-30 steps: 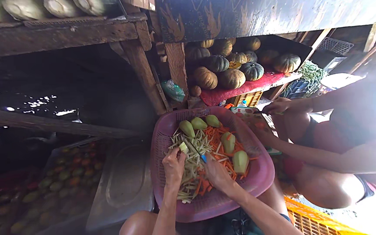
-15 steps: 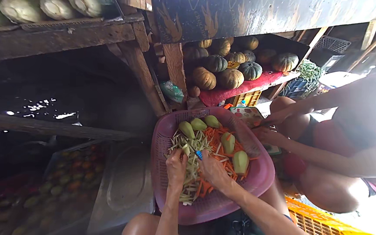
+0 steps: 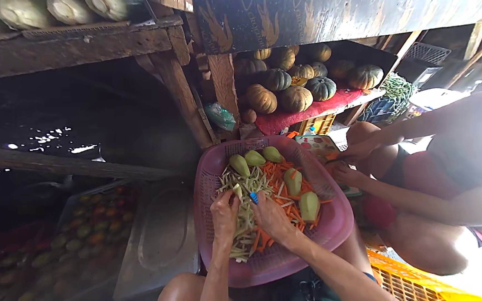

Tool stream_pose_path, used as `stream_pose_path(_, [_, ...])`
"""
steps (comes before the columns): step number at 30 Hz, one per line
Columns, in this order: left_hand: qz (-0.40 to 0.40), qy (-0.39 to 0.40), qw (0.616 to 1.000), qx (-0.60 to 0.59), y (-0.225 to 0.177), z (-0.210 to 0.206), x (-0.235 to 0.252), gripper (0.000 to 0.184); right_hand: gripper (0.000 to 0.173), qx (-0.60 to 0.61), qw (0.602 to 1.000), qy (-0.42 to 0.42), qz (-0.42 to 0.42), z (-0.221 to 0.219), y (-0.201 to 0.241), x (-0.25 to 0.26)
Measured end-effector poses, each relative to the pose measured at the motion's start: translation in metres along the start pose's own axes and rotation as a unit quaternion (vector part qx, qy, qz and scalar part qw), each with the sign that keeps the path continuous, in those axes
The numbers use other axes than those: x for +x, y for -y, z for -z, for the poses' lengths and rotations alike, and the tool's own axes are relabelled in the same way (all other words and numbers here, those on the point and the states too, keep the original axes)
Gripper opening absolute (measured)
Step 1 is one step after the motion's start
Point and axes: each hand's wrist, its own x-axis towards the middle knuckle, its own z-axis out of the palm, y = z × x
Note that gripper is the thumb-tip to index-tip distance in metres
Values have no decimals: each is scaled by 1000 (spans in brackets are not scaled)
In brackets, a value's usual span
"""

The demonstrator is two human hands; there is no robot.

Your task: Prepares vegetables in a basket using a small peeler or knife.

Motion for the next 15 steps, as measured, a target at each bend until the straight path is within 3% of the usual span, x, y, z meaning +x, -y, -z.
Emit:
stream_pose_path(3, [-21,-21,1000,4,0,-4,0,14,41,-13,1000,20,1,-3,4,3])
stream_pose_path(5, [-15,-44,999,-9,0,-1,1,14,42,-29,996,79,-42,-16,-7,4])
stream_pose_path(9, [54,-53,997,-34,-1,13,6,16,45,-27,973,182,-136,-43,-40,0])
stream_pose_path(12, [95,-14,994,-43,0,18,6,29,45,-16,983,148,-108,-26,-28,-2])
stream_pose_path(15, [92,19,995,-36,-1,18,7,20,42,-1,998,54,-20,-7,-3,-1])
